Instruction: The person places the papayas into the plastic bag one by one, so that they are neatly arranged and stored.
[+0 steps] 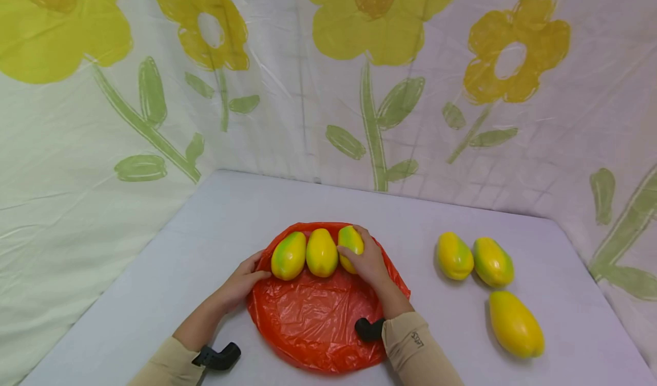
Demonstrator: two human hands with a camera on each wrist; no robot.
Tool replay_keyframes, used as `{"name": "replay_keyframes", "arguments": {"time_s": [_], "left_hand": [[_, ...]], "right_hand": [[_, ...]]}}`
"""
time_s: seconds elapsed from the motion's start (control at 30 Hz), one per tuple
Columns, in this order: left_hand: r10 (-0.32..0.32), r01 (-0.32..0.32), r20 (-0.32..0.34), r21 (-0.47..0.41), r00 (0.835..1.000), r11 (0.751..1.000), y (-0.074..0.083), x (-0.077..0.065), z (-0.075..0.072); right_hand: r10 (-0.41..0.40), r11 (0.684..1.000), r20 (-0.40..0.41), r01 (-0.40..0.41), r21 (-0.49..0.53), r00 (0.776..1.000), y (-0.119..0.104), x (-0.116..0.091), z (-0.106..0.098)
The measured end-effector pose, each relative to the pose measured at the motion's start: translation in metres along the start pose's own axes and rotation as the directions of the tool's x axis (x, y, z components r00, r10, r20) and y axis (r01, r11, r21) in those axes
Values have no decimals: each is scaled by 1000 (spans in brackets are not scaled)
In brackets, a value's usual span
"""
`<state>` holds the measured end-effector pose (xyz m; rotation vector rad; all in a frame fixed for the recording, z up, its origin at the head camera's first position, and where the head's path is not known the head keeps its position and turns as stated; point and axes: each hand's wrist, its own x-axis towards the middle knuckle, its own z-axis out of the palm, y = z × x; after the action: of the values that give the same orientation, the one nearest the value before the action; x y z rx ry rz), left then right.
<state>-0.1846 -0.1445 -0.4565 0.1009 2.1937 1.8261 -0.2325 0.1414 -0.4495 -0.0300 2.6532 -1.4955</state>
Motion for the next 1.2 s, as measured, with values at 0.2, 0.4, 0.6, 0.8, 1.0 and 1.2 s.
{"name": "replay_keyframes", "arguments": {"time_s": [0.2,0.4,0.6,0.8,1.0,1.2], "left_hand": [[1,-1,17,2,1000,1000,0,-1,0],[14,-14,36,6,999,1000,1,-2,-2],[10,-10,29,-3,1000,1000,2,-2,-2],[20,-20,42,4,999,1000,2,-1,-2],[18,-18,46,1,999,1000,3,-2,-1],[20,-20,49,-4,999,1000,1,-1,-2]], "right_hand": [[-12,1000,4,12,3,1000,-2,-1,-1],[-41,999,-3,41,-18,999,-2,-2,-1],[-55,998,-22,55,-5,998,-3,-2,-2],[-73,997,-32,73,22,997,-8,-3,-7],[-103,995,-30,103,-3,994,-15,-5,-20],[-157,987,-57,158,16,986,-16,-6,-41]]}}
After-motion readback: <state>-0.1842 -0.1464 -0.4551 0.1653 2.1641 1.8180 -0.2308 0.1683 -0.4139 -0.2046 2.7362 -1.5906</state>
